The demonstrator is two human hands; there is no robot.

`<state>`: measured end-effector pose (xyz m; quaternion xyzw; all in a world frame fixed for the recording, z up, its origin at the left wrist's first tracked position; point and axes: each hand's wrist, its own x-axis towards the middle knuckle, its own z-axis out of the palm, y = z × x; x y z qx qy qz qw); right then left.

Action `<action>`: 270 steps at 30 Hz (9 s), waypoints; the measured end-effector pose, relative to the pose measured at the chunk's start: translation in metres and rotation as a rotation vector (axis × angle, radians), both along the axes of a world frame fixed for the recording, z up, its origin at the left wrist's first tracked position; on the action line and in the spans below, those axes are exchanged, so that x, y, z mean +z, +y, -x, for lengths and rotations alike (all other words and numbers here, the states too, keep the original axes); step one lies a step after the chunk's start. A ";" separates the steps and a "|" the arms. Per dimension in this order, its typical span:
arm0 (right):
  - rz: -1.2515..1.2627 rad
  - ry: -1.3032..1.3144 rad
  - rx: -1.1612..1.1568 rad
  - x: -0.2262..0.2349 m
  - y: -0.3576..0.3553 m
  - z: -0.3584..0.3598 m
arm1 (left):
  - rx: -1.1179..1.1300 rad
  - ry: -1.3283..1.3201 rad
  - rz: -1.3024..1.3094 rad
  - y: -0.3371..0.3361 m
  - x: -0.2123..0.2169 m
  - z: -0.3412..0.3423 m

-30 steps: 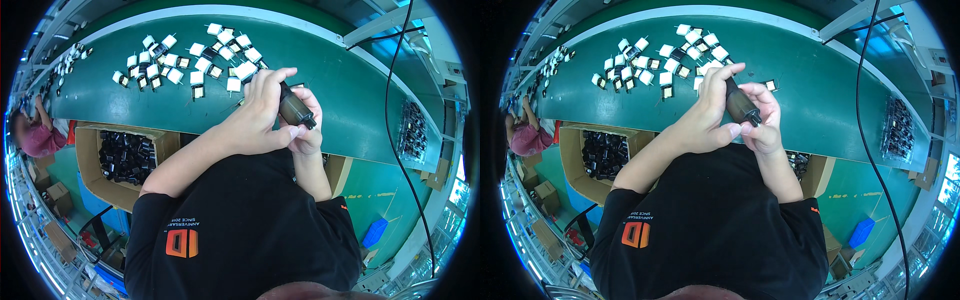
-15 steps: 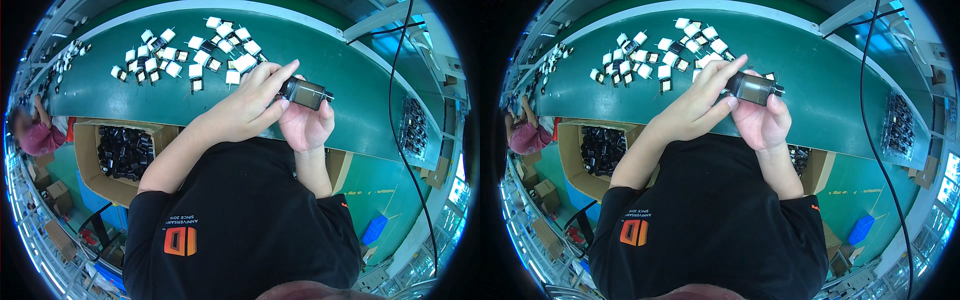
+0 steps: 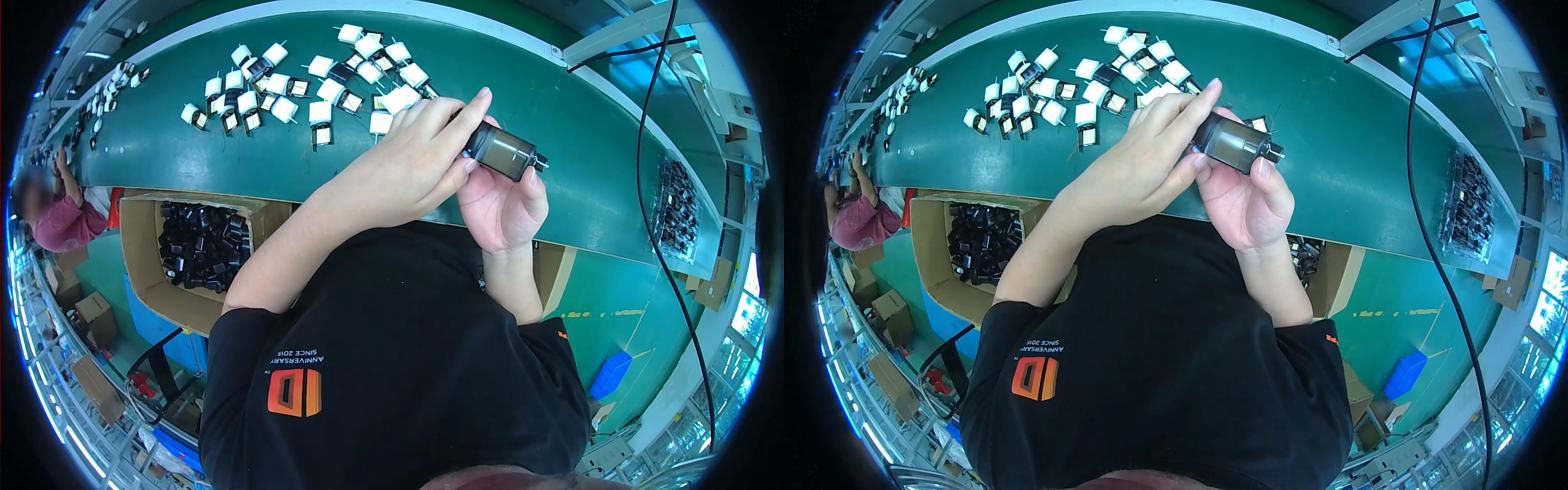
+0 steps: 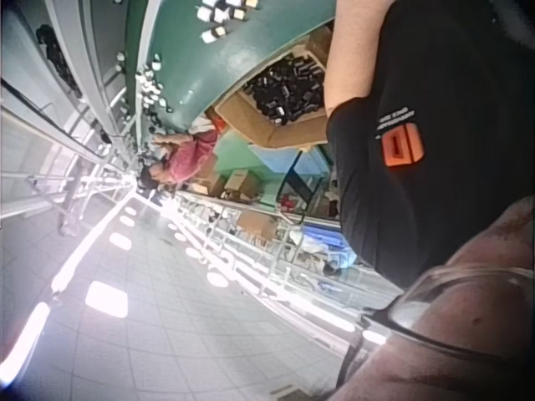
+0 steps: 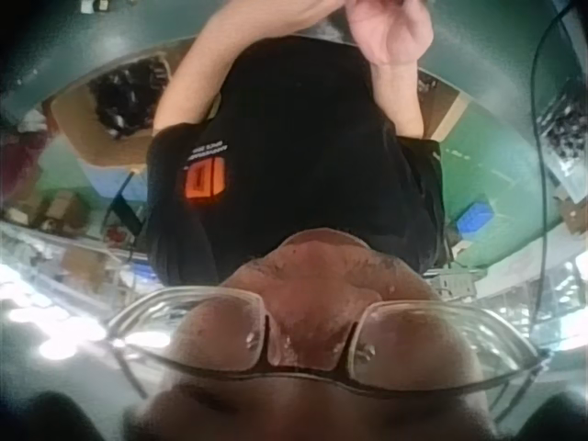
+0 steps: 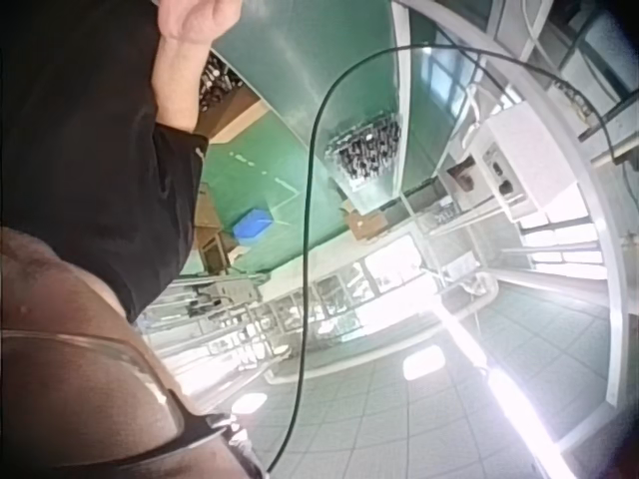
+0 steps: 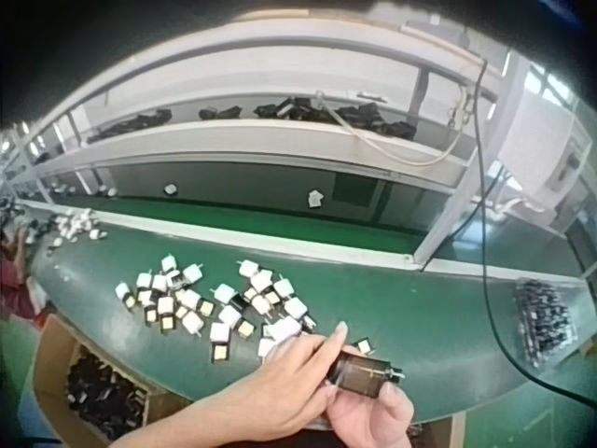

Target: Assembling small electronic components (transformers/sensors) at a manufacturing conveyor belt.

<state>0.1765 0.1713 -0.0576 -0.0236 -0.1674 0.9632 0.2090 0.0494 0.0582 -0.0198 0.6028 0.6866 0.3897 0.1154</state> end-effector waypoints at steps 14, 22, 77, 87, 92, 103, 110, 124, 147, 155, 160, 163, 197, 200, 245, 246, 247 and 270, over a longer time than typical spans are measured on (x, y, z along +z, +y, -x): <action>-0.107 -0.085 -0.168 -0.018 -0.014 0.002 | -0.053 -0.103 -0.004 0.002 -0.006 -0.008; -0.089 -0.108 -0.184 -0.029 -0.008 -0.003 | -0.047 -0.194 0.030 0.009 -0.012 -0.014; -0.332 -0.720 -0.212 -0.038 0.077 0.105 | 0.428 -0.980 -0.690 -0.164 0.007 0.044; -0.074 0.015 0.189 -0.017 0.036 0.041 | 0.034 -1.013 -0.381 -0.093 0.006 0.038; -0.413 -0.178 0.236 0.026 0.015 0.034 | 0.159 -0.833 -0.065 -0.076 0.013 0.036; -1.604 -0.261 -0.110 0.059 0.025 0.038 | 0.091 -0.354 -0.023 -0.053 0.015 0.041; -1.518 -0.279 -0.104 0.049 0.029 0.037 | 0.124 -0.316 0.050 -0.046 0.012 0.038; -0.316 0.058 0.315 -0.035 0.032 0.039 | 0.038 -0.306 -0.166 -0.027 0.011 0.022; 0.216 0.257 0.262 -0.054 0.001 0.048 | 0.033 -0.063 -0.394 0.009 0.002 -0.001; 0.320 0.412 0.330 -0.054 0.003 0.051 | -0.023 -0.057 -0.371 0.006 0.004 -0.002; 0.029 0.314 0.261 -0.066 0.012 0.047 | -0.028 -0.004 -0.340 0.004 0.007 -0.002; 0.009 0.325 0.269 -0.062 0.013 0.048 | -0.040 -0.038 -0.346 0.004 0.005 0.000; -0.474 -0.139 0.114 -0.001 0.015 0.020 | 0.126 -0.086 -0.300 0.000 -0.011 0.005; -0.381 -0.087 0.195 -0.002 0.017 0.019 | 0.134 -0.138 -0.067 -0.004 -0.013 0.007; -0.759 -0.277 -0.122 -0.026 -0.004 -0.023 | 0.027 -0.225 0.048 -0.015 -0.017 -0.019; -0.758 -0.284 -0.013 -0.015 0.009 -0.049 | 0.033 -0.119 -0.004 -0.027 -0.010 -0.013; -1.078 -0.286 -0.007 -0.010 0.032 -0.078 | 0.059 -0.030 -0.015 -0.049 -0.008 0.000; -1.908 -0.856 -0.078 -0.077 0.223 0.393 | 1.042 -0.376 0.930 -0.347 -0.348 0.040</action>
